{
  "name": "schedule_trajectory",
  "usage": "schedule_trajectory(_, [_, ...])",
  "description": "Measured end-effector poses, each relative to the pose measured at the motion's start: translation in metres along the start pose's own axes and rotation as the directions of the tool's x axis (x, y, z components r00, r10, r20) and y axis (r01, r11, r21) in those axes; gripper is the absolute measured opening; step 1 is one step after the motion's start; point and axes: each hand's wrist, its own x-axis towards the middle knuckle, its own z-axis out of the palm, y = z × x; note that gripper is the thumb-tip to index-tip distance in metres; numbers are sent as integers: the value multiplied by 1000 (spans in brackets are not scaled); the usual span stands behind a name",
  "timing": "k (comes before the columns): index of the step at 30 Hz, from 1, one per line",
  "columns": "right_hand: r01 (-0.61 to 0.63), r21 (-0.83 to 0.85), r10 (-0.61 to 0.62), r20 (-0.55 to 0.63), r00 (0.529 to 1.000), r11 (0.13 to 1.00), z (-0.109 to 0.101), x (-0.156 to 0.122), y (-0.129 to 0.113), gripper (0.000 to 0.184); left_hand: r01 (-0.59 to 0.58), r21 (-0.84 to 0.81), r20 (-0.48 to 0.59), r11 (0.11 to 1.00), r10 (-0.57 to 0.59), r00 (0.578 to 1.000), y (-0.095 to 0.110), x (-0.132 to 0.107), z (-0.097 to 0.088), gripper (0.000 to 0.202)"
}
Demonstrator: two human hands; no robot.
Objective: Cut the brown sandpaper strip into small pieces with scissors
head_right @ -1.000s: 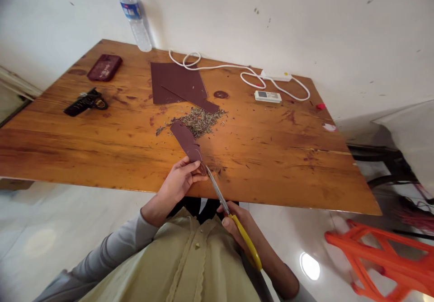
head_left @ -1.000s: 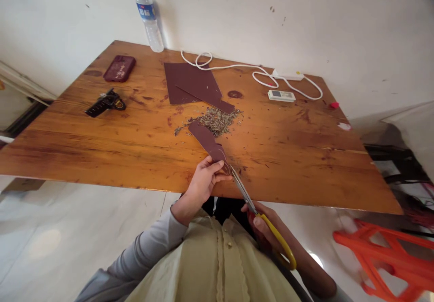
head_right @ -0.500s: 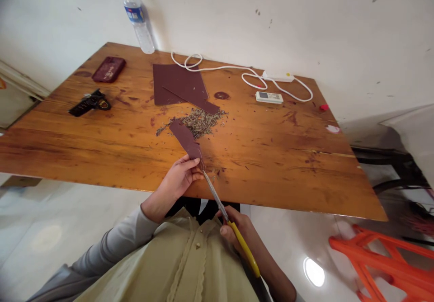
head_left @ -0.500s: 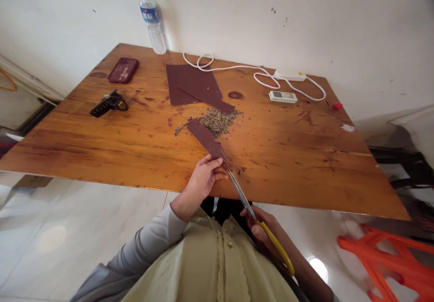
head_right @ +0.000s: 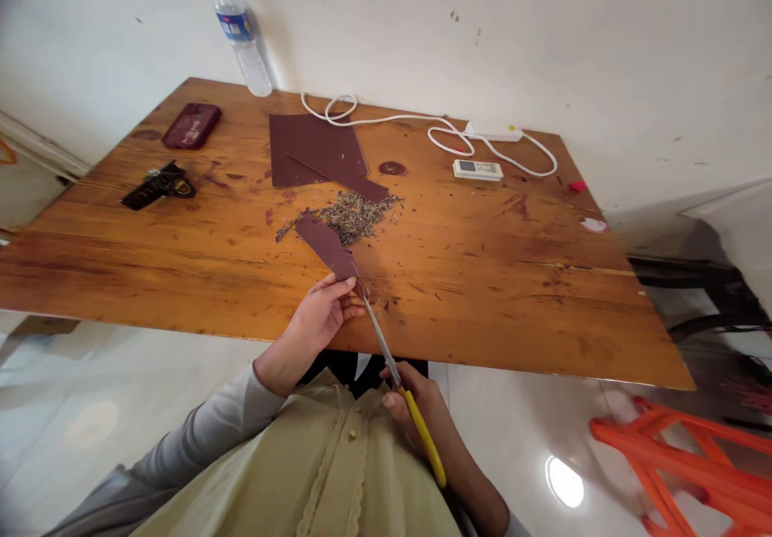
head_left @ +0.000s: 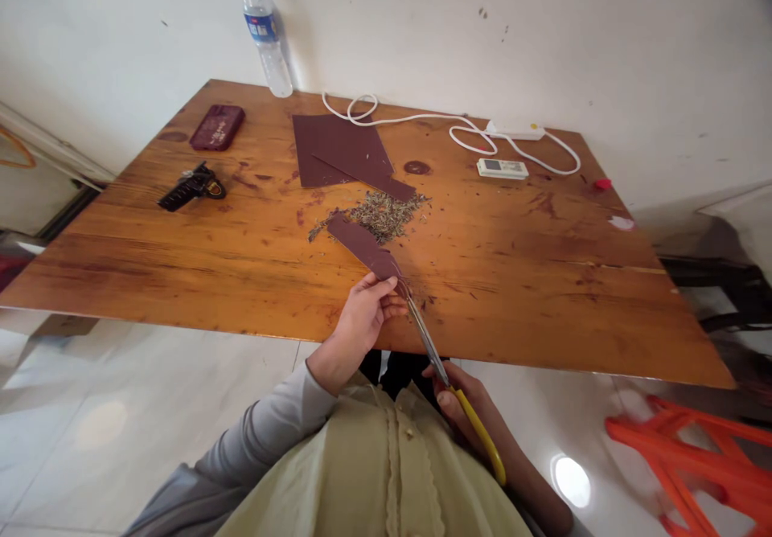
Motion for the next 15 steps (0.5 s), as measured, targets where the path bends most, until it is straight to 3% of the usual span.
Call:
schedule_trajectory(9, [-43, 98, 47, -45, 998, 994, 12, 1, 2, 61, -3, -40, -8, 999, 3, 1000, -1, 0, 9, 28])
schedule_trajectory(15, [-6, -8, 4, -133, 991, 1000, 13, 6, 1, 46, -31, -35, 8, 999, 32, 999, -2, 3, 11, 30])
